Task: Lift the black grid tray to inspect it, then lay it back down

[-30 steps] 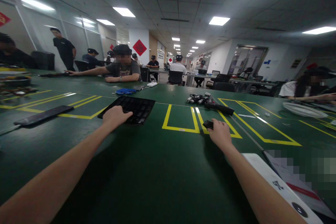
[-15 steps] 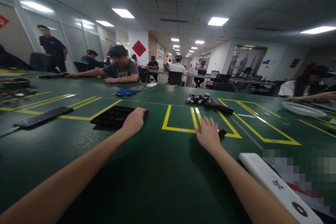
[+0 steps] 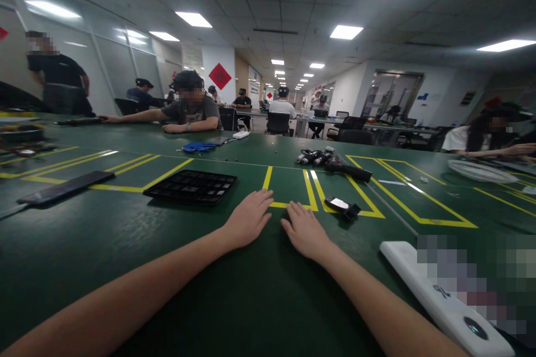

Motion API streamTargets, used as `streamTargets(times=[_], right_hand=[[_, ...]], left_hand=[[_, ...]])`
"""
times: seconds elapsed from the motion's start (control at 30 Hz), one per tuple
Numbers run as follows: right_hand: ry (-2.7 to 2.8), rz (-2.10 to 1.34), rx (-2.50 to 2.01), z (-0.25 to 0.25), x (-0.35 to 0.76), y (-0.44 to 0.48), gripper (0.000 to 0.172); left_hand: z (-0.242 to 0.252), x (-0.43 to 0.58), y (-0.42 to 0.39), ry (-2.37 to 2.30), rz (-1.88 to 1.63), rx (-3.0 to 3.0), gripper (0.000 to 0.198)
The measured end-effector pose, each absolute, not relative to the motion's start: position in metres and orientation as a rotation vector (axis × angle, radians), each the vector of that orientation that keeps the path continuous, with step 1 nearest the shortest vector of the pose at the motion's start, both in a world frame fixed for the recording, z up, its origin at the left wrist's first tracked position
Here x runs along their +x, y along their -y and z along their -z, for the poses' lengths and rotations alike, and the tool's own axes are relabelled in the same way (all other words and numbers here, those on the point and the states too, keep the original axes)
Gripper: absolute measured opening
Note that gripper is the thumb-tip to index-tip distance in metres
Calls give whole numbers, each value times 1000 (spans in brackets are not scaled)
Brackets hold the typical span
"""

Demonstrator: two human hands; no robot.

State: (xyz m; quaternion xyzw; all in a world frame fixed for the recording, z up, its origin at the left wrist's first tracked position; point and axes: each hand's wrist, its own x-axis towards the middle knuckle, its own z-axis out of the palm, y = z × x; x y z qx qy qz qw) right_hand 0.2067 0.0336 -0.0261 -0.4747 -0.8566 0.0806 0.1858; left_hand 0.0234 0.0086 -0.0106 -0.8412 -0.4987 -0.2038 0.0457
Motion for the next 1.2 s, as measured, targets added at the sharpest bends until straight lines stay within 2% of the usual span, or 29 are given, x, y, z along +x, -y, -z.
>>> streamTargets(times=[0.17,0.23,0.37,0.47,0.57,0.7,0.8,0.87,0.93,0.97,1.07,1.2], right_hand=[[2158,308,-1684,13,249,-62,48],[2048,400,-1858,17,267,-70,47],[1986,296,-2079,29,285,-78,39],[1988,252,-2092,31,286,-79,36],[1989,281,-2088,29,284,-78,34],[1994,302,-2087,28,286,-78,32],[2003,286,-2070,29,287,-78,33],[2009,269,-2068,29,287,-79,33],[2010,266,-2072,28,288,-80,33],[2009,264,-2074,28,288,-81,34],[2008,241,-2082,28,288,-82,35],[2000,219,-2078,29,289,-83,37]], left_hand=[[2,48,36,1288,447,-2964,44],[1,53,45,1258,363,-3063,44],[-4,52,41,1311,391,-3013,38],[-6,44,22,1608,480,-2659,39],[-1,31,-3,1897,358,-2323,44],[10,17,-22,1879,188,-2382,24],[4,6,-30,1927,490,-2490,15],[-10,-7,-38,2172,1005,-2414,13],[-30,-29,-47,2454,1562,-2097,14],[-39,-42,-51,2510,1653,-1963,16],[-56,-85,-55,2602,1602,-1770,25],[-51,-128,-46,2757,1120,-1596,36]])
